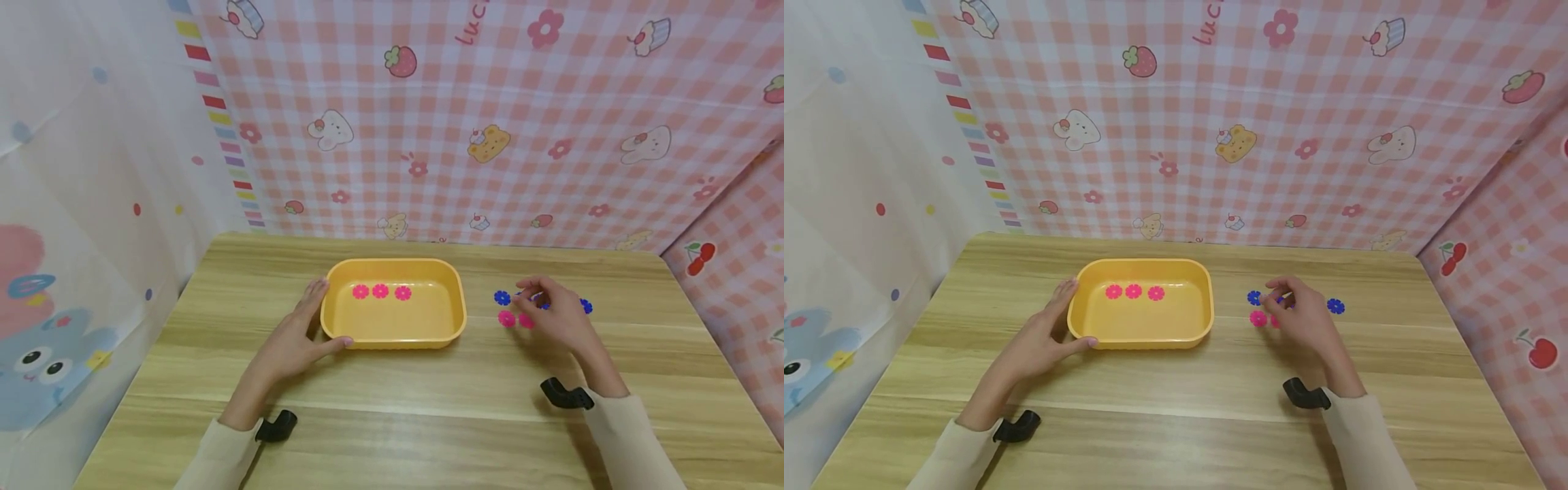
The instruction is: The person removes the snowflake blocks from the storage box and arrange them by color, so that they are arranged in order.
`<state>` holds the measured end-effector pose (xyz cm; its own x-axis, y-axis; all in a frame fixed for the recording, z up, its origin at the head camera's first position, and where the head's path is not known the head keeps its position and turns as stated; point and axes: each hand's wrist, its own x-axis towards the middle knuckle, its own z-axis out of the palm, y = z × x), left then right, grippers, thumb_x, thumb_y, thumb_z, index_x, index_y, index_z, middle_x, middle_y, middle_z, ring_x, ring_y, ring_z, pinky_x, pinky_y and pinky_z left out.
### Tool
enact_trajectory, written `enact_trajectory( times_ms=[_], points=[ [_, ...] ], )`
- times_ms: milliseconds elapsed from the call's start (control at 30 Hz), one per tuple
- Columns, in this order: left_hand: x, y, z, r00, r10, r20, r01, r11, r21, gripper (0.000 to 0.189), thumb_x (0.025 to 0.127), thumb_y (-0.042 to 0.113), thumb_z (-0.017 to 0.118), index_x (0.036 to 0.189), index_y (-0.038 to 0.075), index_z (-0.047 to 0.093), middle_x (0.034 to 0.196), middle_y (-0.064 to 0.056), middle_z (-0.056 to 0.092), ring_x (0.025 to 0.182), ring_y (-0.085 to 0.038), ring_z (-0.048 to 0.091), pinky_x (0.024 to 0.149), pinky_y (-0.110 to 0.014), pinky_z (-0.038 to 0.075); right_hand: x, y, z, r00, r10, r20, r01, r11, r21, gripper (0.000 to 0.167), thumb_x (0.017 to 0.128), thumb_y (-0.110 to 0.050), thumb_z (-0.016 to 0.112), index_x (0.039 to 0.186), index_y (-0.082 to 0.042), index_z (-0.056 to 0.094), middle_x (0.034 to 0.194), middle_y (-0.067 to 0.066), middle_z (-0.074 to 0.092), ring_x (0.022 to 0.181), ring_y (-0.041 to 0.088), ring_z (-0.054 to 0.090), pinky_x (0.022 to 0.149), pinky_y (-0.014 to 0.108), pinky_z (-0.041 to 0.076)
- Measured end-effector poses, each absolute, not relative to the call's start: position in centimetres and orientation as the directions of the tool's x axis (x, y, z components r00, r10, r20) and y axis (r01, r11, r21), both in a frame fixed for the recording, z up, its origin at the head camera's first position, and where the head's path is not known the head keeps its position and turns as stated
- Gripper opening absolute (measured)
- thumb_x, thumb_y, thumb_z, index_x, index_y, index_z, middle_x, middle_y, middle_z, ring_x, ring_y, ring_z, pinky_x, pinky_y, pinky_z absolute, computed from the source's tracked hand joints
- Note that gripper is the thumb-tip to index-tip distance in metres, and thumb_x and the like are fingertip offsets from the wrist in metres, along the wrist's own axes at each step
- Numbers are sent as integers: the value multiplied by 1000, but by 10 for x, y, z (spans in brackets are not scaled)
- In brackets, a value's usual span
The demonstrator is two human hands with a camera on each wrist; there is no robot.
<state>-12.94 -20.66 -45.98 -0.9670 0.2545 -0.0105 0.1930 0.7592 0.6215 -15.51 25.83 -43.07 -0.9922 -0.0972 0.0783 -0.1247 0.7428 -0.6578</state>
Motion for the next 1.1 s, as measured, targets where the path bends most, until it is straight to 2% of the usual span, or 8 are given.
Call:
enact_trajectory(
  times_ms=[167, 533, 1100],
  points=[
    [-130, -206, -460, -966, 259, -8, 200, 764, 614, 119, 79, 79, 68, 167, 25, 9, 175, 1, 7, 162, -24, 8, 127, -58, 22, -160, 244, -420, -986, -145, 80, -161, 727, -667, 43, 100, -37, 68, 130, -7, 63, 109, 11, 70, 94, 26, 67, 59, 24, 54],
    [-130, -206, -460, -965, 261, -12, 197, 758, 622, 119, 78, 80, 68, 166, 27, 9, 175, 3, 6, 162, -23, 7, 128, -59, 21, -173, 212, -400, -949, -288, 124, -298, 705, -643, 42, 97, -27, 72, 132, -6, 62, 112, 13, 70, 93, 24, 68, 71, 27, 55],
    [-128, -207, -459, -967, 254, -16, 190, 761, 621, 121, 76, 83, 66, 167, 27, 9, 175, 2, 6, 162, -24, 7, 127, -60, 22, -197, 152, -391, -884, -467, 11, -377, 701, -605, 53, 93, -35, 76, 135, -7, 60, 112, 9, 71, 90, 19, 68, 76, 30, 57]
  ],
)
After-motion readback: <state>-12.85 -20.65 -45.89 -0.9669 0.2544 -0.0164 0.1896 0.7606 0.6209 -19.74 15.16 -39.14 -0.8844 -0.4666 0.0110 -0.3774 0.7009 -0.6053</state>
